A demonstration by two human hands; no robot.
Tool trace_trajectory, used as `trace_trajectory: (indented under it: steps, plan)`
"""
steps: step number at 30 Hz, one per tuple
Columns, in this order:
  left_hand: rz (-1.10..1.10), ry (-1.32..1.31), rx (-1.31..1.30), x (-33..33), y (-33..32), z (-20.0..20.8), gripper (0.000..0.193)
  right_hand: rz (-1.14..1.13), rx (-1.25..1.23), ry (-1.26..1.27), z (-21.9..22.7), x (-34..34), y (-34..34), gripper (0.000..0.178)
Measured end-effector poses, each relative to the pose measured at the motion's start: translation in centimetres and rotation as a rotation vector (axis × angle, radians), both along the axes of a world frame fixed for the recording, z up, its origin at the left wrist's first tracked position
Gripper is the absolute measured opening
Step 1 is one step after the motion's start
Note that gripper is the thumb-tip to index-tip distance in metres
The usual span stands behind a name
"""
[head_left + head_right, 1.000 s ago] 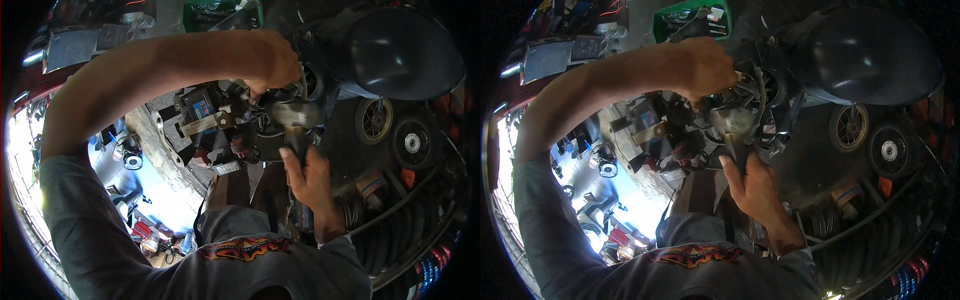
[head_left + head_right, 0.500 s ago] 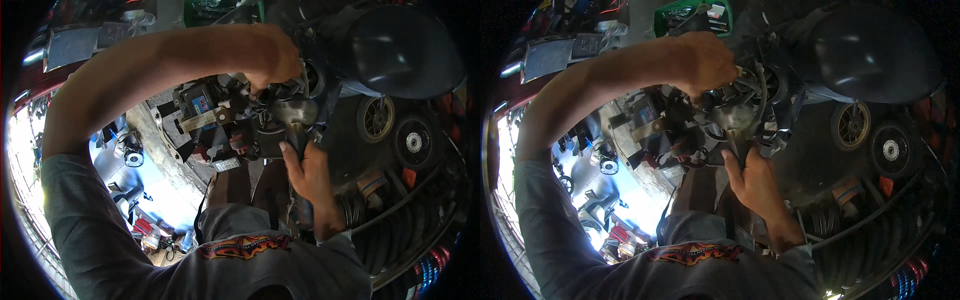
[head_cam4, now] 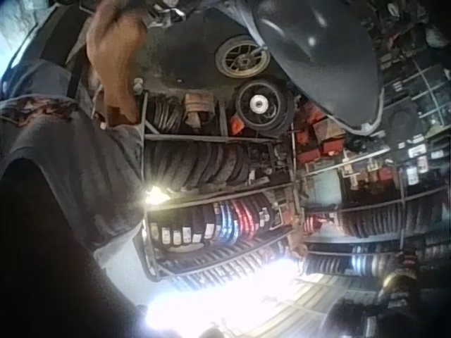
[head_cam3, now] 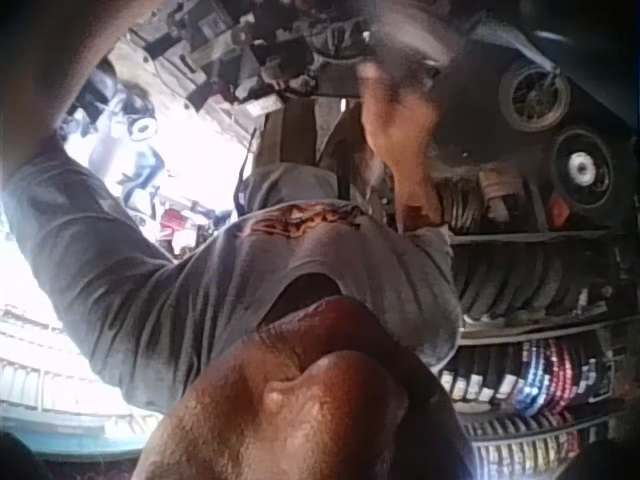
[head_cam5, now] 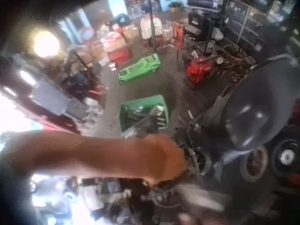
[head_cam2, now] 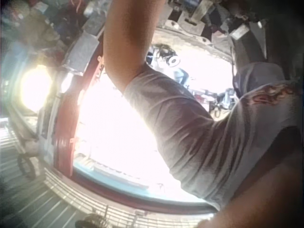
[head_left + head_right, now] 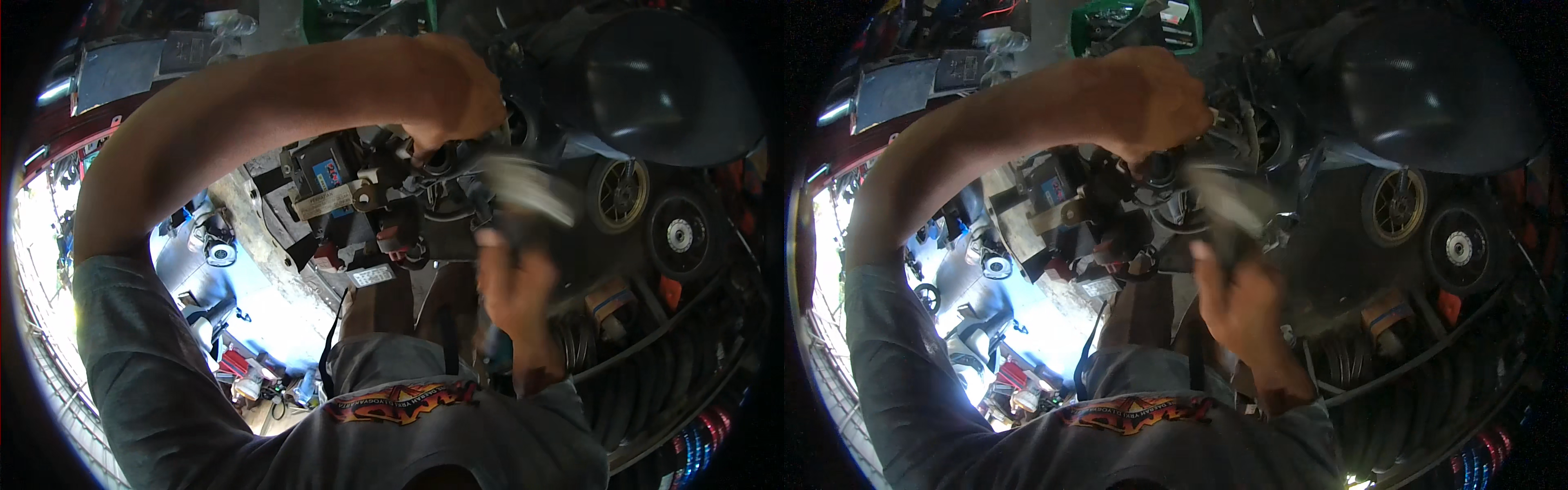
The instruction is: Servicing and replacing parts in a motorcycle engine or frame.
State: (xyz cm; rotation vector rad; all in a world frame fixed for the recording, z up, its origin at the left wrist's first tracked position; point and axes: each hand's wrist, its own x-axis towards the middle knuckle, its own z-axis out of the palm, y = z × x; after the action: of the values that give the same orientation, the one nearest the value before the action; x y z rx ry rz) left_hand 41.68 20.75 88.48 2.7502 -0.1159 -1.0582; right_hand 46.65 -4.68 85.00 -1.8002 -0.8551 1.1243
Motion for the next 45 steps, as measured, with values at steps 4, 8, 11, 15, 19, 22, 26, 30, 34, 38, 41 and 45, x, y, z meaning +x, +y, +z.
trace_trajectory:
  steps: [4, 8, 11, 15, 19, 22, 26, 30, 34, 38, 41, 45]
  plan:
    - [0.032, 0.010, 0.006, -0.5, 0.3, -1.1, 0.042, 0.158, -0.054, 0.038, 0.2, 1.3, 1.1, 0.022]
    - [0.047, -0.058, -0.023, -0.4, 0.1, -0.7, 0.040, 0.061, 0.146, -0.109, -0.4, 0.7, 0.2, 0.018]
    - [0.036, 0.013, -0.005, -0.3, 0.1, -1.0, 0.040, 0.188, -0.084, 0.035, -0.6, 1.2, 0.7, 0.018]
    - [0.038, -0.068, -0.023, -1.1, 0.1, -1.0, 0.040, -0.070, 0.102, 0.089, 0.4, 0.2, 0.5, 0.022]
    - [0.048, -0.189, -0.068, -1.6, 0.6, -1.7, 0.036, 0.170, -0.079, 0.053, -0.4, 1.0, 0.5, 0.023]
    - [0.084, -0.370, -0.087, -3.2, 1.9, -2.6, 0.033, 0.141, -0.103, 0.125, 0.2, 1.0, 1.0, 0.023]
    - [0.294, -0.372, 0.036, -3.2, 2.3, -0.8, 0.030, 0.096, 0.221, -0.082, -0.2, 0.5, 0.4, 0.021]
    - [0.346, -0.395, 0.039, -4.0, 2.1, -2.2, 0.029, 0.242, -0.032, -0.042, 2.0, 0.3, 2.4, 0.019]
    - [0.342, -0.482, 0.098, -3.6, 1.7, -1.9, 0.027, -0.191, 0.229, 0.220, 2.0, 0.3, 0.7, 0.025]
    - [0.336, -0.459, 0.055, -3.6, 2.0, -1.9, 0.023, 0.276, 0.022, -0.190, -0.1, 1.1, 1.3, 0.022]
    - [0.328, -0.532, 0.072, -4.2, 1.9, -2.2, 0.021, -0.138, 0.098, 0.258, 2.9, 1.0, 2.4, 0.021]
    - [0.325, -0.566, 0.080, -3.6, 1.9, -1.7, 0.019, 0.345, -0.213, -0.149, 0.2, 1.4, 0.4, 0.021]
